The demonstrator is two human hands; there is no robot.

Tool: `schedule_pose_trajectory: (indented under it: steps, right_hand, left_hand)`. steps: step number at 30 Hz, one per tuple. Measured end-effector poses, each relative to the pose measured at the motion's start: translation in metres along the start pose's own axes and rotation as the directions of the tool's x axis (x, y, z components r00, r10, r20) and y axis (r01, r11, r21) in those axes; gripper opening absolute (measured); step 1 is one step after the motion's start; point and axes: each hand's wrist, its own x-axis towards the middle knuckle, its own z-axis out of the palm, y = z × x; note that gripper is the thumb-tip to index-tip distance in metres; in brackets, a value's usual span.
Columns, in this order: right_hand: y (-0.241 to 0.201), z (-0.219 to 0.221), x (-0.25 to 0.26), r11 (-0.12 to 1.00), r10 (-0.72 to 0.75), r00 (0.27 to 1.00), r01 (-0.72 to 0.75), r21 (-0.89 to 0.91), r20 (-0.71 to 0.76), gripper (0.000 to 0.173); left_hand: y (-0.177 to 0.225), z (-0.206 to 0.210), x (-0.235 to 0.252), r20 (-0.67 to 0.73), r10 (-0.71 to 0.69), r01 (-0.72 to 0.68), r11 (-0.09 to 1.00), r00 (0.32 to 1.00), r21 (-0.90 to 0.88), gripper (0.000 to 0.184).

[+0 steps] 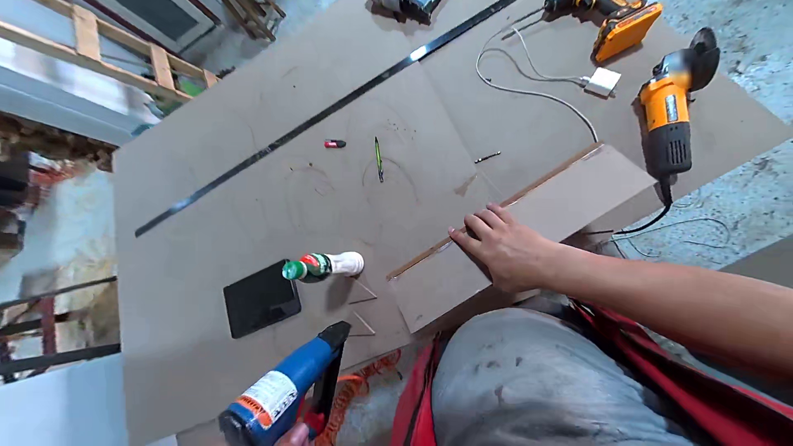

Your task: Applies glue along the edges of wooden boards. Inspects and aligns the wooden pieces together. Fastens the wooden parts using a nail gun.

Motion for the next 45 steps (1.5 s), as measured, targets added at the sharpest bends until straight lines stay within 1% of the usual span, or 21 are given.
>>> schedule_pose_trajectory:
  steps: [2,5,9,15,17,19,26,30,33,34,35,36,37,38,39,40,41,42,43,44,45]
  right_hand:
    - [-0.002,0.028,0.007,0.999,-0.035,0.997,0.035,0.004,0.067,0.118]
    - [-0.009,0.059,0.008,0.997,-0.081,0.99,0.08,0.017,0.117,0.109]
    - [-0.014,0.08,0.004,0.991,-0.129,0.988,0.127,0.029,0.08,0.1]
    - [-0.015,0.088,-0.004,0.991,-0.128,0.992,0.128,0.045,0.011,0.092]
    - [-0.016,0.09,-0.005,0.991,-0.128,0.992,0.128,0.048,-0.007,0.088]
    - [-0.016,0.092,-0.006,0.991,-0.127,0.992,0.128,0.045,-0.028,0.09]
    - [-0.013,0.096,-0.007,0.988,-0.153,0.987,0.154,0.029,-0.043,0.096]
    - [-0.012,0.097,-0.008,0.986,-0.164,0.985,0.166,0.03,-0.062,0.085]
    - [-0.017,0.078,-0.018,0.99,-0.097,0.995,0.093,0.111,0.035,0.095]
    - [-0.018,0.064,-0.029,0.984,-0.037,0.998,0.027,0.179,0.054,0.096]
    - [-0.018,0.05,-0.045,0.961,0.055,0.997,-0.067,0.268,0.051,0.089]
    - [-0.016,0.041,-0.065,0.901,0.203,0.979,-0.181,0.394,-0.012,0.075]
    - [-0.015,0.039,-0.084,0.779,0.416,0.902,-0.289,0.556,-0.114,0.054]
    - [-0.015,0.044,-0.097,0.605,0.633,0.759,-0.363,0.708,-0.151,0.037]
    - [-0.016,0.054,-0.104,0.397,0.779,0.622,-0.392,0.83,-0.079,0.03]
    - [-0.017,0.064,-0.106,0.172,0.821,0.564,-0.391,0.904,0.088,0.03]
    - [-0.019,0.076,-0.104,-0.049,0.77,0.575,-0.379,0.924,0.277,0.033]
    - [-0.024,0.088,-0.096,-0.24,0.668,0.615,-0.355,0.904,0.419,0.036]
    - [-0.03,0.097,-0.085,-0.396,0.575,0.654,-0.302,0.867,0.491,0.037]
    - [-0.037,0.105,-0.073,-0.527,0.507,0.696,-0.216,0.822,0.508,0.038]
    - [-0.043,0.111,-0.062,-0.613,0.463,0.735,-0.138,0.778,0.495,0.035]
  left_hand:
    - [0.002,0.008,0.011,0.013,-0.054,0.051,0.987,0.998,0.155,0.034]
    - [-0.002,0.022,0.037,0.045,-0.093,0.071,0.935,0.995,0.349,0.035]
    - [-0.03,0.034,0.074,0.073,-0.113,0.06,0.856,0.991,0.514,0.047]
    - [-0.054,0.045,0.109,0.181,-0.16,0.021,0.802,0.97,0.598,0.037]
    - [-0.058,0.051,0.112,0.196,-0.136,-0.016,0.782,0.971,0.623,0.036]
    - [-0.064,0.055,0.113,0.203,-0.101,-0.053,0.77,0.974,0.636,0.037]
    - [-0.07,0.063,0.118,0.204,-0.088,-0.065,0.764,0.975,0.642,0.031]
    - [-0.069,0.062,0.122,0.197,-0.124,-0.029,0.775,0.973,0.631,0.031]
    - [-0.069,0.06,0.124,0.196,-0.159,0.004,0.787,0.968,0.618,0.031]
    - [-0.069,0.059,0.125,0.201,-0.167,0.01,0.794,0.965,0.608,0.031]
    - [-0.07,0.058,0.126,0.205,-0.168,0.013,0.802,0.964,0.597,0.032]
    - [-0.071,0.058,0.127,0.207,-0.162,0.01,0.809,0.965,0.587,0.032]
    - [-0.071,0.058,0.128,0.204,-0.161,0.014,0.815,0.966,0.58,0.031]
    - [-0.072,0.057,0.129,0.202,-0.167,0.021,0.817,0.965,0.577,0.031]
    - [-0.071,0.057,0.13,0.205,-0.172,0.023,0.816,0.964,0.578,0.031]
    - [-0.071,0.057,0.131,0.207,-0.17,0.018,0.812,0.963,0.583,0.031]
    - [-0.07,0.056,0.132,0.211,-0.169,0.012,0.807,0.963,0.59,0.031]
    - [-0.069,0.056,0.133,0.218,-0.162,0.0,0.802,0.962,0.598,0.031]
    - [-0.068,0.055,0.134,0.222,-0.156,-0.01,0.797,0.962,0.605,0.031]
    - [-0.068,0.055,0.135,0.224,-0.154,-0.014,0.795,0.962,0.607,0.03]
    - [-0.068,0.055,0.135,0.225,-0.152,-0.016,0.795,0.962,0.606,0.029]
